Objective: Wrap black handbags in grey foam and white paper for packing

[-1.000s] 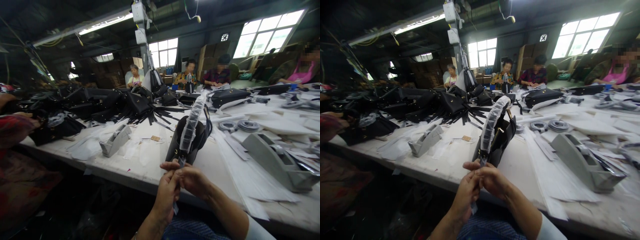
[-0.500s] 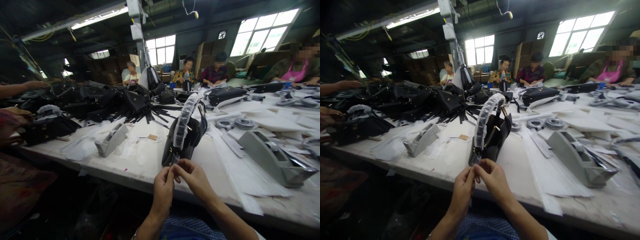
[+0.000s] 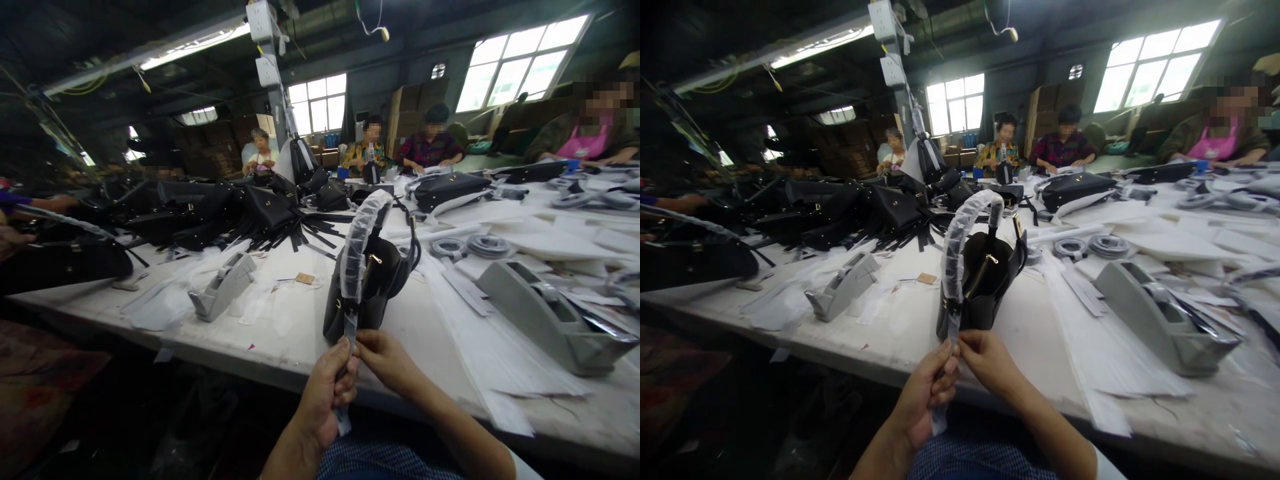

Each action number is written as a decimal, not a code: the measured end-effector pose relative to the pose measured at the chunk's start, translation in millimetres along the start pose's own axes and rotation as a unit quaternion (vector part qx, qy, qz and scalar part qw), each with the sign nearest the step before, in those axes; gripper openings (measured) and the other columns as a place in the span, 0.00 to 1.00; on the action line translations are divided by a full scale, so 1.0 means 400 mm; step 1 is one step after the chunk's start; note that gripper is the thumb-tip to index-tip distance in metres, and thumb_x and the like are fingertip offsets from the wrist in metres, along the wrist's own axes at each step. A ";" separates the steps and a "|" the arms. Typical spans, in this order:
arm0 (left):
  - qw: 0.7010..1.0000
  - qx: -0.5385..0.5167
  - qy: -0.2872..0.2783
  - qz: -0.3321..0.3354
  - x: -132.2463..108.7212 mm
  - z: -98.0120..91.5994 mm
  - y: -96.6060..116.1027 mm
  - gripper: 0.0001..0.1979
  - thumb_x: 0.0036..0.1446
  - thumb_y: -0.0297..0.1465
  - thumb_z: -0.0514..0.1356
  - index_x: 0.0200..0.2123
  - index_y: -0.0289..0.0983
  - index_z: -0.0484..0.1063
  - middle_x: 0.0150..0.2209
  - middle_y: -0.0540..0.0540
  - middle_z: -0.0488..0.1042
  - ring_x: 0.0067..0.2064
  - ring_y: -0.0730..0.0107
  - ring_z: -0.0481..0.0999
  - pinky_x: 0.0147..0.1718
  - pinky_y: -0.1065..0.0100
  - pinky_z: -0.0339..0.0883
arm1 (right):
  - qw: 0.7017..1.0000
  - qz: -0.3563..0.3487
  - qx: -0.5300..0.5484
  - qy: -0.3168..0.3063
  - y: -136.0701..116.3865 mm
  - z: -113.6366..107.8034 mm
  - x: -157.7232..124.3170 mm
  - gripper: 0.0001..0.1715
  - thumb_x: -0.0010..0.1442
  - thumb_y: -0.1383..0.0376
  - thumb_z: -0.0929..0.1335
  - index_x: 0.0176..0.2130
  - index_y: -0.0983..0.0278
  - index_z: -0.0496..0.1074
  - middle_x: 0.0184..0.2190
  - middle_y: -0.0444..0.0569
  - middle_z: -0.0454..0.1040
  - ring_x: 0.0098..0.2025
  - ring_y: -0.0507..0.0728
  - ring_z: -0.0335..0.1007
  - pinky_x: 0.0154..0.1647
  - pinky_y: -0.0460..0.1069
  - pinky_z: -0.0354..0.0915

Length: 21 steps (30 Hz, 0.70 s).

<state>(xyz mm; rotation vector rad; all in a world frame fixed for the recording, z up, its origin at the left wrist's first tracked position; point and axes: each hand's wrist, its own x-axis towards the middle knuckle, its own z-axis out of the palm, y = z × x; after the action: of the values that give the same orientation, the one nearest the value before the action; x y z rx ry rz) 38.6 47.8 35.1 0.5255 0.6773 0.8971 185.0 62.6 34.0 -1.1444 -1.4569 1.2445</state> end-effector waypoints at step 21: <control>0.759 0.495 0.215 0.363 0.228 0.081 0.119 0.27 0.49 0.47 0.68 0.48 0.39 0.70 0.40 0.43 0.79 0.43 0.51 0.79 0.43 0.58 0.70 | 0.942 -0.117 -0.286 0.134 0.185 -0.095 -0.084 0.20 0.66 0.58 0.61 0.30 0.59 0.77 0.25 0.47 0.79 0.29 0.56 0.77 0.33 0.47 0.68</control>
<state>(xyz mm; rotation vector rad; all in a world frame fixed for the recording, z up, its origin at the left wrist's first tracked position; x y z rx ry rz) 77.7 145.1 60.7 1.6532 1.4368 1.3714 235.8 41.9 -37.0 -1.3982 -1.7306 0.4779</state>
